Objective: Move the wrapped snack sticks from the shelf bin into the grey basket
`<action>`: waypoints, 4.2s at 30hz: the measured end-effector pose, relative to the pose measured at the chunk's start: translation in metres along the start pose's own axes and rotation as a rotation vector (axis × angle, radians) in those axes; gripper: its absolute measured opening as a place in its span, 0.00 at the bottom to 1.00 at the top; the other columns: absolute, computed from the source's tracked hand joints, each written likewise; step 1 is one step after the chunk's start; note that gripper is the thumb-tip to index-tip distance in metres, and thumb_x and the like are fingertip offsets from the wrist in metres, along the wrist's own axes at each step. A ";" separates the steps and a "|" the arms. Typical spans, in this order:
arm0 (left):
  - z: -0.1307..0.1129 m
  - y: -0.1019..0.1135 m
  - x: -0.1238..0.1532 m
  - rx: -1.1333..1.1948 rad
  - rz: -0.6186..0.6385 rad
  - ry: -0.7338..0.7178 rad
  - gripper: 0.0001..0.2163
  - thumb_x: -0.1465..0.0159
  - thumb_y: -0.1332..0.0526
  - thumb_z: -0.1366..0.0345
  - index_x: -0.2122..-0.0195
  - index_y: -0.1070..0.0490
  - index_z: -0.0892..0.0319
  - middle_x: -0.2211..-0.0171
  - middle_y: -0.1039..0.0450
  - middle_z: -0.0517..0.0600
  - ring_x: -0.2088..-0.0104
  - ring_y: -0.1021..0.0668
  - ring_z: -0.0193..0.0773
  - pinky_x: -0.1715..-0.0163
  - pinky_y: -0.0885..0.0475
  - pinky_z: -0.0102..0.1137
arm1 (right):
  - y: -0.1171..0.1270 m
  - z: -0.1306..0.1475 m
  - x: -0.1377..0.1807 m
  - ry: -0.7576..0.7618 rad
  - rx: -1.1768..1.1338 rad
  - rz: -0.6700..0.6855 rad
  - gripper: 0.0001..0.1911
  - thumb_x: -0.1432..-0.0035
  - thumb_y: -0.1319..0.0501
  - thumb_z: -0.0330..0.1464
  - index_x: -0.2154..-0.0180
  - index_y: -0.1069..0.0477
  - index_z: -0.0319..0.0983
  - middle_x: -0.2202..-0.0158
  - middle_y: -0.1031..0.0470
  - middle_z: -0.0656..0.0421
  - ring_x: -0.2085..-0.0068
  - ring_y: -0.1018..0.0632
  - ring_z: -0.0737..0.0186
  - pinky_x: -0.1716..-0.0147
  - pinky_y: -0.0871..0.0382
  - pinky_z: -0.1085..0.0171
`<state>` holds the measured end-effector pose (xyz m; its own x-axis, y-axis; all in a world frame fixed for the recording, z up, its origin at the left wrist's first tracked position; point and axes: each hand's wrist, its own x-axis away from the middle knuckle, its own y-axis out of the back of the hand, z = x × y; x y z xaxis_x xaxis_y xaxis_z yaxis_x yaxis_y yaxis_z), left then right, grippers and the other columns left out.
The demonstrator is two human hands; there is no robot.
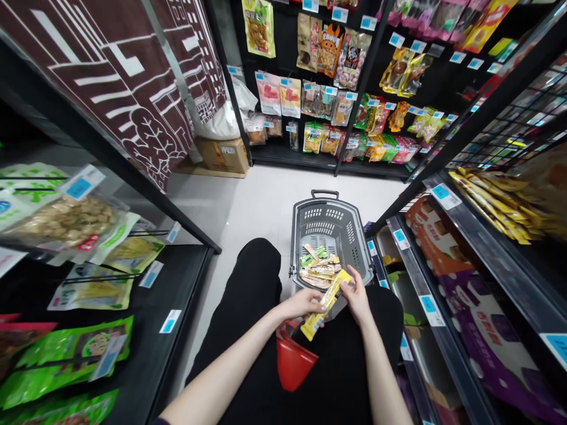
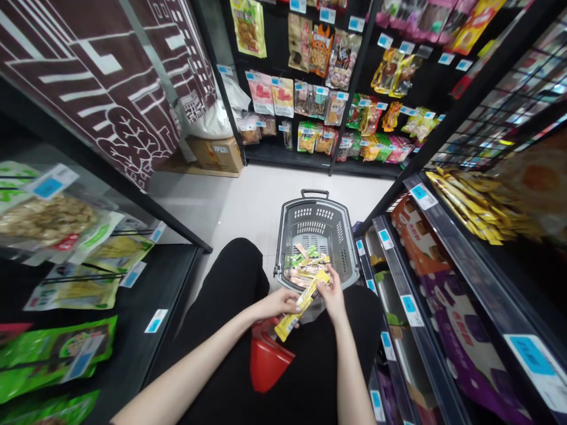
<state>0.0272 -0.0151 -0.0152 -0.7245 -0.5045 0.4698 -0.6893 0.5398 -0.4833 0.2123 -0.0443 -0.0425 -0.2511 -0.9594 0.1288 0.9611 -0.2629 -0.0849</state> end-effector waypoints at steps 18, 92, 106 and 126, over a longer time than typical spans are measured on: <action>-0.003 0.012 -0.014 0.451 -0.364 -0.357 0.16 0.50 0.33 0.73 0.61 0.36 0.61 0.63 0.24 0.55 0.58 0.23 0.50 0.60 0.26 0.40 | -0.032 0.002 0.017 0.377 0.525 0.172 0.16 0.45 0.41 0.32 0.53 0.27 0.43 0.55 0.23 0.53 0.57 0.22 0.54 0.61 0.25 0.58; -0.018 0.028 -0.002 0.388 -0.271 -0.090 0.08 0.46 0.42 0.82 0.67 0.27 0.71 0.59 0.25 0.62 0.65 0.20 0.41 0.63 0.23 0.28 | 0.037 0.008 0.002 -0.135 -0.332 -0.088 0.17 0.57 0.33 0.44 0.69 0.28 0.39 0.83 0.35 0.67 0.83 0.33 0.74 0.85 0.36 0.74; -0.017 0.025 0.000 0.074 -0.206 -0.116 0.14 0.47 0.36 0.72 0.59 0.28 0.69 0.73 0.21 0.56 0.67 0.19 0.41 0.66 0.25 0.30 | 0.027 0.000 -0.002 0.045 -0.245 -0.336 0.13 0.58 0.30 0.37 0.75 0.31 0.38 0.85 0.34 0.70 0.84 0.36 0.76 0.85 0.41 0.74; -0.009 0.032 -0.009 -0.544 -0.597 -0.222 0.16 0.47 0.41 0.51 0.80 0.33 0.61 0.85 0.34 0.44 0.82 0.28 0.35 0.78 0.35 0.27 | 0.018 0.001 -0.003 -0.020 -0.072 -0.286 0.19 0.58 0.33 0.46 0.72 0.35 0.40 0.76 0.24 0.62 0.79 0.24 0.64 0.74 0.28 0.63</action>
<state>0.0118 0.0129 -0.0289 -0.2632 -0.8991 0.3499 -0.8983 0.3607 0.2511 0.2302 -0.0459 -0.0433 -0.5073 -0.8434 0.1768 0.8410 -0.5294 -0.1121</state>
